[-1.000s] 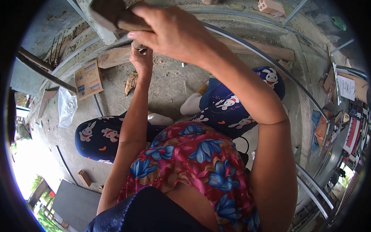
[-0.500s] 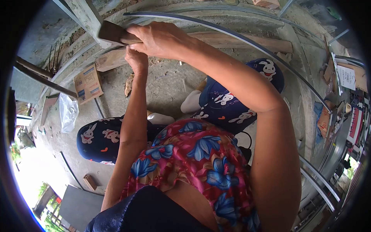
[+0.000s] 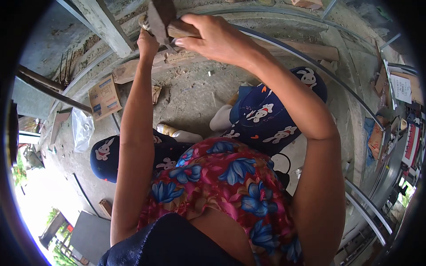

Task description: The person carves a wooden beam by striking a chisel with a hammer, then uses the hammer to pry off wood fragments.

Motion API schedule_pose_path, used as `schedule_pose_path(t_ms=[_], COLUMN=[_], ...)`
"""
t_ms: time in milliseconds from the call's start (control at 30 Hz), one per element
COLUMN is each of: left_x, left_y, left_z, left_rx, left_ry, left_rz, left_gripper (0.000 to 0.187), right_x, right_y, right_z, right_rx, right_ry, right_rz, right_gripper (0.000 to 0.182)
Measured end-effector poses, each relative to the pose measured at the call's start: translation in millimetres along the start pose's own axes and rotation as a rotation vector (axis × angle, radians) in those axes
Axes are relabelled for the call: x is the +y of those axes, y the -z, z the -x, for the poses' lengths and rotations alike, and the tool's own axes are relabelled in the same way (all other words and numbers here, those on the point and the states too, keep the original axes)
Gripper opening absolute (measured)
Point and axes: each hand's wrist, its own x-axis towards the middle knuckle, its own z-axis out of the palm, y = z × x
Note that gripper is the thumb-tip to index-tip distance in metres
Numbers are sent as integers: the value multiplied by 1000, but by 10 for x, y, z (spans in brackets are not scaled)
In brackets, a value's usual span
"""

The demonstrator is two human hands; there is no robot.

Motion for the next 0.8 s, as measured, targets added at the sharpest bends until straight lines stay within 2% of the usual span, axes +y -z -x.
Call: schedule_pose_path(t_ms=[133,233,267,333,367,433,467,567,667,800], left_x=[50,201,261,519,523,496,516,402,306,348], left_y=[-262,-410,-437,-305,-248,-77,57,259,338,319], left_z=[-231,-242,-210,-48,-8,112,159,218,331,541], left_rx=[-136,-496,-527,-589,-484,-286,-248,-10,50,108], left_ry=[-14,-69,-136,-272,-229,-139,-19,-29,32,51], left_rz=[-164,-73,-137,-265,-149,74,140,51,115,115], left_gripper=[54,53,52,50,48,45,43,40,38,36], right_x=[23,-107,-107,10,66,9,-16,-16,-96,13], right_y=[156,352,385,375,373,471,497,507,522,444], right_z=[95,80,77,92,98,128,148,167,140,167], right_rx=[35,1,14,118,173,110,75,88,62,134], right_ry=[-97,-161,-210,-27,63,-49,-104,-90,-146,40], right_rz=[-72,-274,-239,-160,-121,-220,-271,-335,-293,-220], right_gripper=[44,34,35,35,35,34,34,32,30,29])
